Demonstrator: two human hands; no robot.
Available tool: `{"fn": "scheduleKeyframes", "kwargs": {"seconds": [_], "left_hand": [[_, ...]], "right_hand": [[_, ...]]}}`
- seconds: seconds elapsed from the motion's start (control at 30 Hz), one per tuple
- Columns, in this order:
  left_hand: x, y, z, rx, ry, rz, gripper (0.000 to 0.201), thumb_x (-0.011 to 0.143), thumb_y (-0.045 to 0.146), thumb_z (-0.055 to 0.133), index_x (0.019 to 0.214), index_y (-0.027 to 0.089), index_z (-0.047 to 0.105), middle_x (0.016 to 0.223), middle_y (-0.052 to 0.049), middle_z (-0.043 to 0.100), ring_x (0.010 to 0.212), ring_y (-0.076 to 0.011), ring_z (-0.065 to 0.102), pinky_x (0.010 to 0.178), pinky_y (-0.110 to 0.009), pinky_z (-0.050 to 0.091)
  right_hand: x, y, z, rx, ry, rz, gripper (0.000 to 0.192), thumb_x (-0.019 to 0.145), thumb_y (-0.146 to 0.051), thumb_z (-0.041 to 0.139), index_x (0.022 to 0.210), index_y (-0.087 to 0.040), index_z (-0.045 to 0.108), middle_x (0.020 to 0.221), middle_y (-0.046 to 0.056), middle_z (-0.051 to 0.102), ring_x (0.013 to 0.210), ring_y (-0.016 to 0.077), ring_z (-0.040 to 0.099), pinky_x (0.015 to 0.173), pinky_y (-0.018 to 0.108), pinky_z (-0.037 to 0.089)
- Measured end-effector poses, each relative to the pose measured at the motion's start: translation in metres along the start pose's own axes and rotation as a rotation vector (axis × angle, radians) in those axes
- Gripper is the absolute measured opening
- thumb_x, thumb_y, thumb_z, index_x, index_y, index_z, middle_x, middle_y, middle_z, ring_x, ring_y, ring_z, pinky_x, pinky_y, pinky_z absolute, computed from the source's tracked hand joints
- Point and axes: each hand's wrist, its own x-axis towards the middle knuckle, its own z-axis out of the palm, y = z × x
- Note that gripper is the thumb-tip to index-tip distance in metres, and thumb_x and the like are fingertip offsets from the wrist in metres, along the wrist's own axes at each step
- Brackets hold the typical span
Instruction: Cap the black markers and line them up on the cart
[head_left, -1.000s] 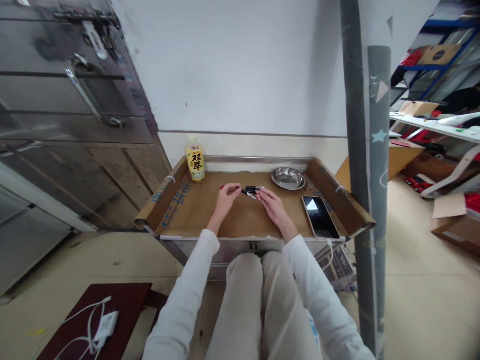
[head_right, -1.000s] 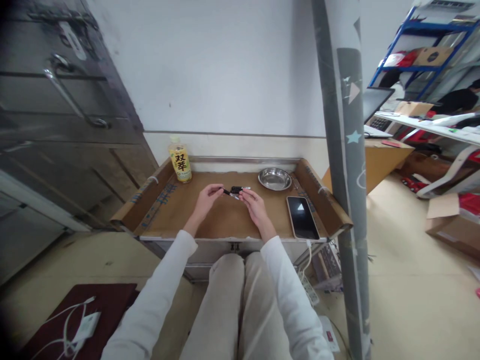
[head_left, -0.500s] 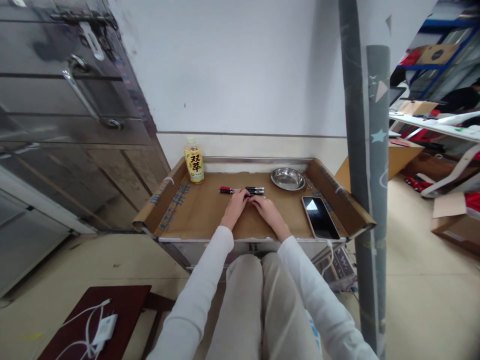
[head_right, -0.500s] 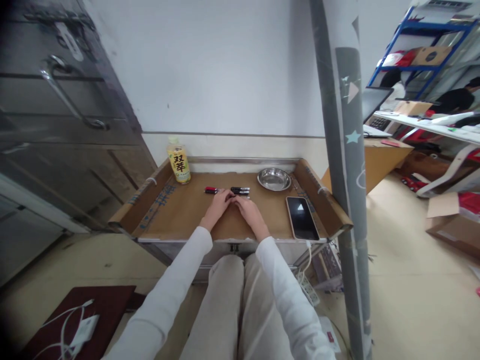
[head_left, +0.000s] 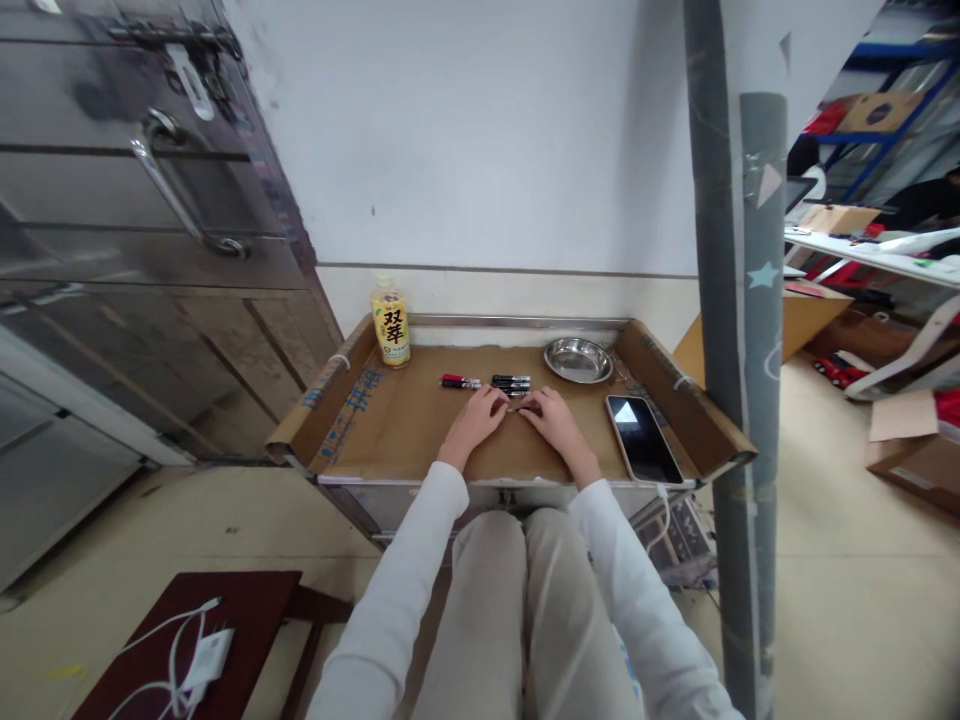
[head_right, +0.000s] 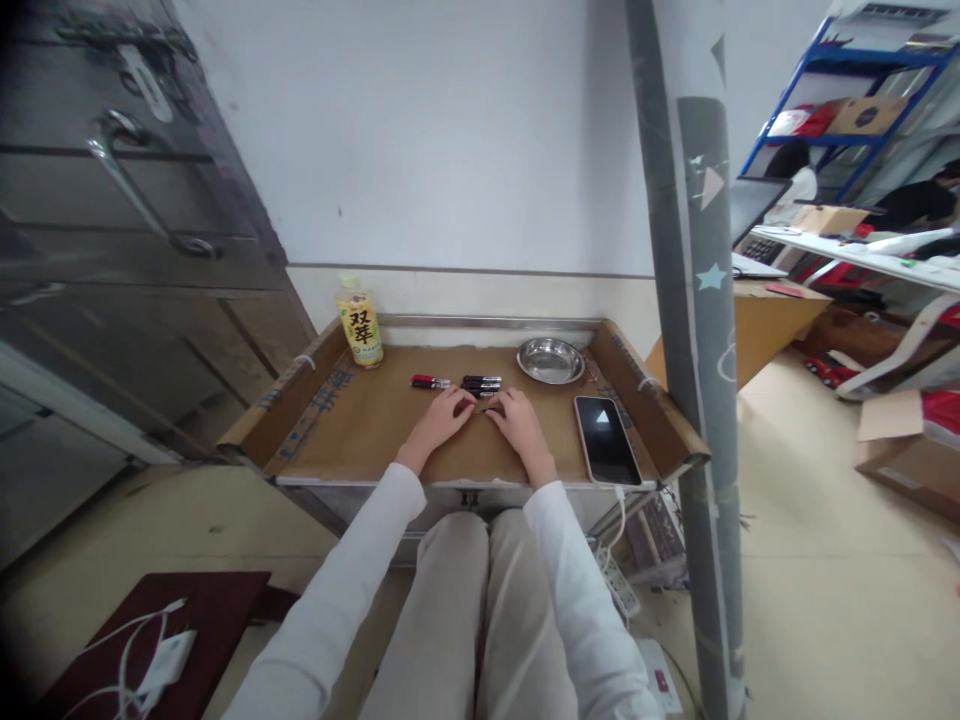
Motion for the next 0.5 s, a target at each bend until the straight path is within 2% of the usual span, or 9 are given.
{"fn": "scheduleKeyframes", "kwargs": {"seconds": [0.13, 0.3, 0.5], "left_hand": [[-0.001, 0.004, -0.001, 0.021, -0.042, 0.011, 0.007, 0.089, 0.019, 0.056, 0.089, 0.020, 0.063, 0.096, -0.004, 0.058, 0.091, -0.0179, 0.060, 0.091, -0.033, 0.049], [0.002, 0.003, 0.000, 0.078, 0.027, -0.070, 0.007, 0.088, 0.015, 0.057, 0.090, 0.020, 0.061, 0.095, -0.004, 0.057, 0.088, -0.0178, 0.059, 0.089, -0.034, 0.048], [0.006, -0.003, 0.000, 0.110, 0.060, -0.110, 0.009, 0.088, 0.012, 0.056, 0.092, 0.018, 0.061, 0.097, -0.005, 0.056, 0.086, -0.0176, 0.058, 0.086, -0.033, 0.048]], "right_hand": [[0.003, -0.006, 0.001, -0.095, -0.006, 0.024, 0.009, 0.089, -0.023, 0.059, 0.091, -0.019, 0.068, 0.093, 0.007, 0.064, 0.091, 0.0222, 0.057, 0.081, 0.032, 0.042], [0.009, -0.013, 0.003, -0.205, 0.031, 0.107, 0.012, 0.091, -0.023, 0.056, 0.094, -0.020, 0.068, 0.094, 0.008, 0.065, 0.091, 0.0230, 0.056, 0.079, 0.032, 0.037], [0.011, -0.011, 0.007, -0.178, 0.106, 0.150, 0.012, 0.091, -0.021, 0.054, 0.096, -0.019, 0.065, 0.093, 0.007, 0.066, 0.090, 0.0231, 0.055, 0.079, 0.032, 0.036]]}}
